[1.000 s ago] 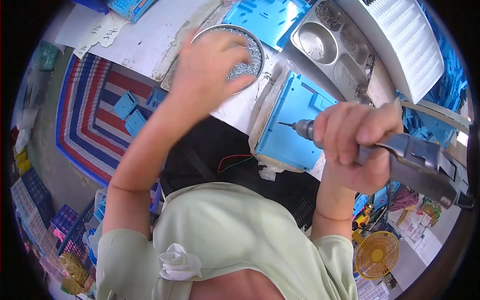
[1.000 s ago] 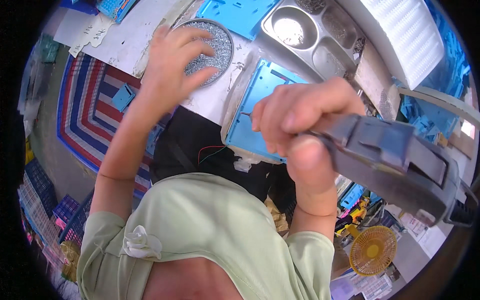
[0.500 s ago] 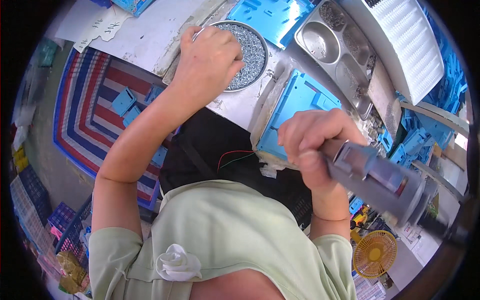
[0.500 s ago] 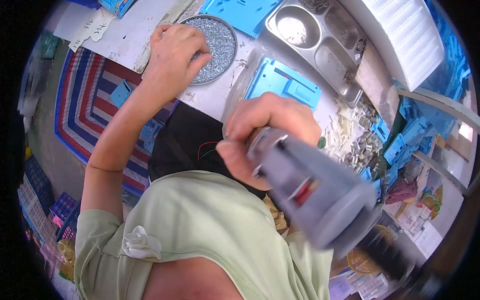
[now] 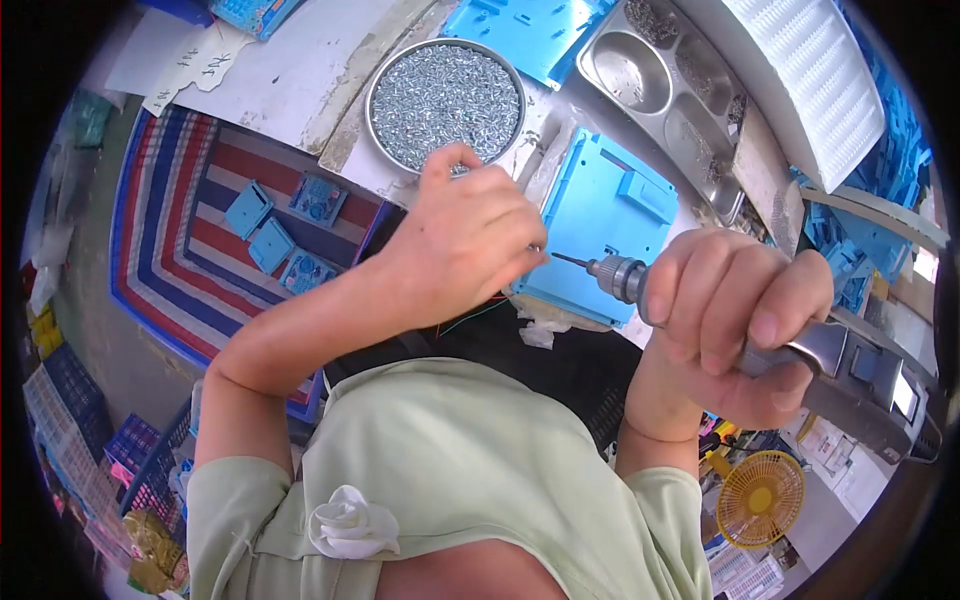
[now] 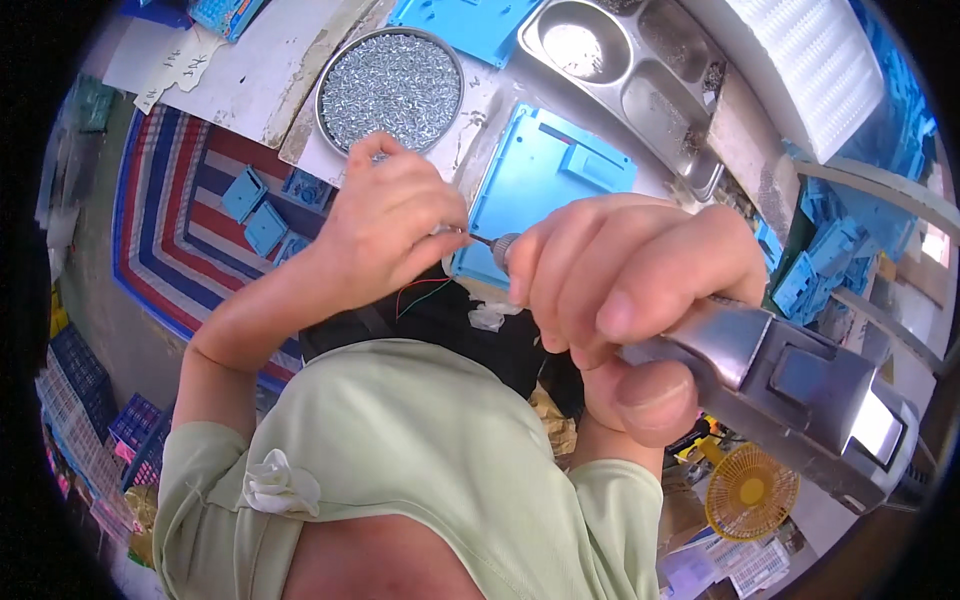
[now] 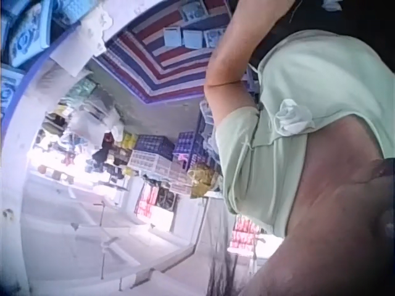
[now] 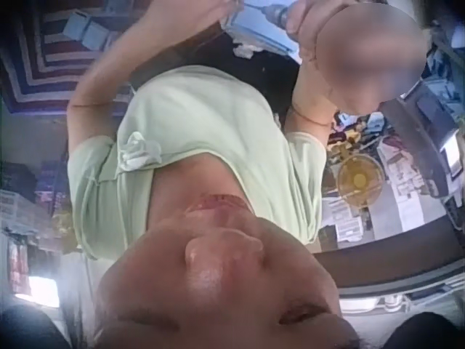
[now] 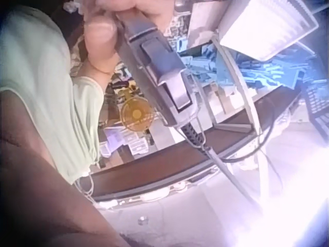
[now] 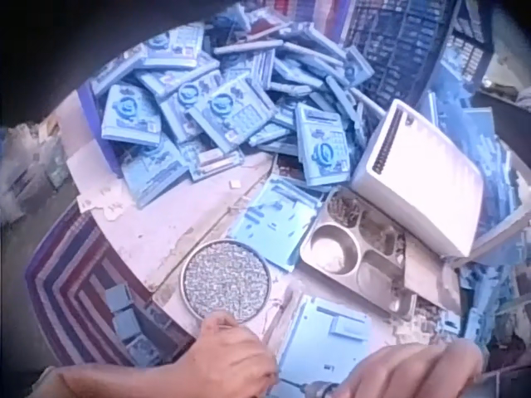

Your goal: Soldering components and assembling a blue plastic electronic device casing.

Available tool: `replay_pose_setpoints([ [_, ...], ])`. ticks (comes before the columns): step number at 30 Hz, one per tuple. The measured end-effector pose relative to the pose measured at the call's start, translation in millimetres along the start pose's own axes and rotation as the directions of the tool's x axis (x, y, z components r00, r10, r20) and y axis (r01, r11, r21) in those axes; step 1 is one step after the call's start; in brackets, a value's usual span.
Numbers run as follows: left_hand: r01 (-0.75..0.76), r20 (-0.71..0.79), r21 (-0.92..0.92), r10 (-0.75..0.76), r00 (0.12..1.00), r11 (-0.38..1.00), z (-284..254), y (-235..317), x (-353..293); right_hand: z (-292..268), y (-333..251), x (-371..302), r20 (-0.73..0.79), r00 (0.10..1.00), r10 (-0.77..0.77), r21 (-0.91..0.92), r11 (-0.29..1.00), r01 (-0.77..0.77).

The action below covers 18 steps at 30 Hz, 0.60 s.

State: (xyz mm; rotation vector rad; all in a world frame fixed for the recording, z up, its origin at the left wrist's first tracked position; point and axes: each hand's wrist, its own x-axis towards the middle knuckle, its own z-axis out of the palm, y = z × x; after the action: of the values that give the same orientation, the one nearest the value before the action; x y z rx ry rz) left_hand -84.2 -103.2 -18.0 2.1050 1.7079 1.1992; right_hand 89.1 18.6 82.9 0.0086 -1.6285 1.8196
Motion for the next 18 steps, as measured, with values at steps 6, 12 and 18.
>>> replay_pose_setpoints([
  [6,0.040,-0.049,-0.169,-0.048,0.998,0.985,9,9,-6,6,-3,-8,-0.007,0.999,0.044,0.013,0.999,-0.044],
  [12,0.030,0.087,-0.005,-0.030,0.996,1.000,-6,13,-7,16,3,-19,-0.065,0.993,0.099,-0.021,0.995,-0.100],
  [18,0.148,-0.072,-0.115,-0.157,0.985,0.982,-32,-18,-5,33,18,-44,-0.180,0.970,0.166,0.020,0.986,-0.165],
])
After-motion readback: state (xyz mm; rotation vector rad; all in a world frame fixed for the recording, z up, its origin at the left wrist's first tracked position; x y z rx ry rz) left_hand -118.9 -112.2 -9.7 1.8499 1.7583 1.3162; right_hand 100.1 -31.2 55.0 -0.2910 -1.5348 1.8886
